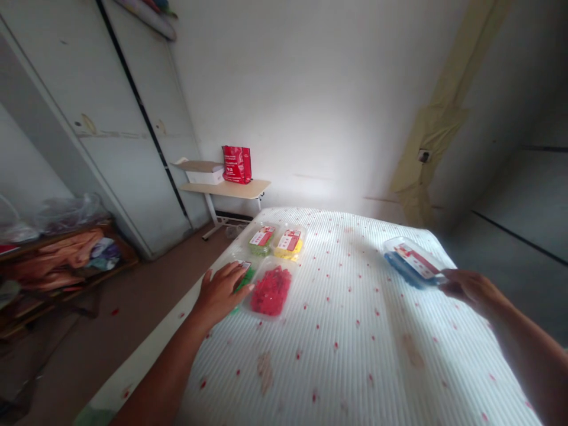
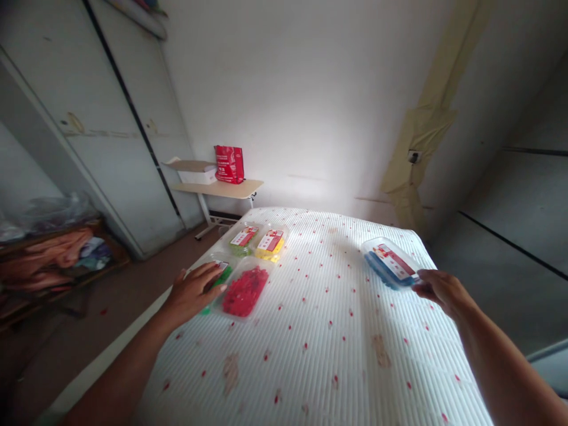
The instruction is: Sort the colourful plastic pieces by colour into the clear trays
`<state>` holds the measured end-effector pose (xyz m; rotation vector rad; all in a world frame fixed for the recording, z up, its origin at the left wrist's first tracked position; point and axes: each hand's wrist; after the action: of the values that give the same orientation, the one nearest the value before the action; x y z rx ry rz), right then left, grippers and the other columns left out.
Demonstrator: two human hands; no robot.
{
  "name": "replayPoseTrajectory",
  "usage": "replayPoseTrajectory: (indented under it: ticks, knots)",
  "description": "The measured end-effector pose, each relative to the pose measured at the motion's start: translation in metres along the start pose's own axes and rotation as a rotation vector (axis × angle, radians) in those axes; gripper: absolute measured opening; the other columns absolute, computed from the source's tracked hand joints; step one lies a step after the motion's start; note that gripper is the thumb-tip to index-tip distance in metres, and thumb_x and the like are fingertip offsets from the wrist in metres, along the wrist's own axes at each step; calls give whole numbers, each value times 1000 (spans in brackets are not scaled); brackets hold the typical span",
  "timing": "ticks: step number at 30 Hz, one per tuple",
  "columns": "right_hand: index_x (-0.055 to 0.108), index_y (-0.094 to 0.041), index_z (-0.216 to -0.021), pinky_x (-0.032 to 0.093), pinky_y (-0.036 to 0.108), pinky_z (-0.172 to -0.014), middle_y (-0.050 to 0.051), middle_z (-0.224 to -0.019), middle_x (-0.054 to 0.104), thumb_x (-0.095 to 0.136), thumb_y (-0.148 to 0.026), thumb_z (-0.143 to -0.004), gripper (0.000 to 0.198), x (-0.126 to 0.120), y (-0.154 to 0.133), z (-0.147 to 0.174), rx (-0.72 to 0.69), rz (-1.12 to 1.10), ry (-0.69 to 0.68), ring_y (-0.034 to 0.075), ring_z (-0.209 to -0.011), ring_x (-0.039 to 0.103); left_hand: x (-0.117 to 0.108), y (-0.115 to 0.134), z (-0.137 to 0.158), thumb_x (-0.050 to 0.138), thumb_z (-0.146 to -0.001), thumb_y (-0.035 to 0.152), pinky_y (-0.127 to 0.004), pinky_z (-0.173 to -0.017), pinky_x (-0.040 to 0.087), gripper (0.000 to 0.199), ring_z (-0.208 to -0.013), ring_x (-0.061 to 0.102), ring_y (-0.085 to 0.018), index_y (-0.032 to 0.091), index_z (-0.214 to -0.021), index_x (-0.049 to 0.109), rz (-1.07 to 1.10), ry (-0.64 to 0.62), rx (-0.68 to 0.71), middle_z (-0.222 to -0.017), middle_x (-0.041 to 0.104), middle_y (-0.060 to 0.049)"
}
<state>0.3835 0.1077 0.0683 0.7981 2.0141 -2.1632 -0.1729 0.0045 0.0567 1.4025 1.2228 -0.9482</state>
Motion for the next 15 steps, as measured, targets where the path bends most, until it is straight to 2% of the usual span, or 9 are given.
replayPoseTrajectory:
  ticks: [2,5,8,11,15]
  knots:
    - [63,-17,-78,49,31,-50,8,-63,61,63,-33,-67,20,8,-13,26,31,-97,-179,17,-51,56,-3,-3,0,41,-85,45,-60,-106,15,42,-127,41,-27,30,-122,54,17,23,-3,-138,47,-5]
    - [65,-15,-92,47,29,-49,3,-58,58,66,-46,-66,40,31,-38,78,10,-98,-490,15,-50,53,-6,-5,1,40,-86,44,-60,-107,13,40,-127,41,-28,30,-120,55,30,39,-15,-137,48,-4]
    - [62,-14,-101,46,27,-47,2,-59,59,62,-53,-69,51,69,-62,133,26,-79,-731,14,-50,55,-6,-7,1,39,-87,43,-59,-108,13,39,-127,40,-26,30,-120,56,50,28,-37,-138,47,-4]
    - [60,-13,-93,43,22,-44,2,-60,61,60,-52,-73,44,114,-74,177,46,-135,-1004,11,-48,56,-3,-10,2,39,-88,42,-55,-108,15,38,-128,40,-24,29,-119,57,94,22,-47,-138,47,-4]
    - [58,-15,-86,43,19,-41,-2,-52,57,62,-52,-70,41,170,-76,206,81,-212,-1143,9,-43,54,-2,-14,3,38,-88,41,-48,-109,22,38,-127,41,-21,27,-117,59,165,11,-25,-137,48,-4]
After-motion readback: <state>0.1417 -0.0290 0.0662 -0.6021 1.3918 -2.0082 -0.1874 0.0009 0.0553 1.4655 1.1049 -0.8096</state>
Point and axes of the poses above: each hand's wrist, its own z-axis away from the middle knuckle, its own x-axis out of the palm, y = z × x
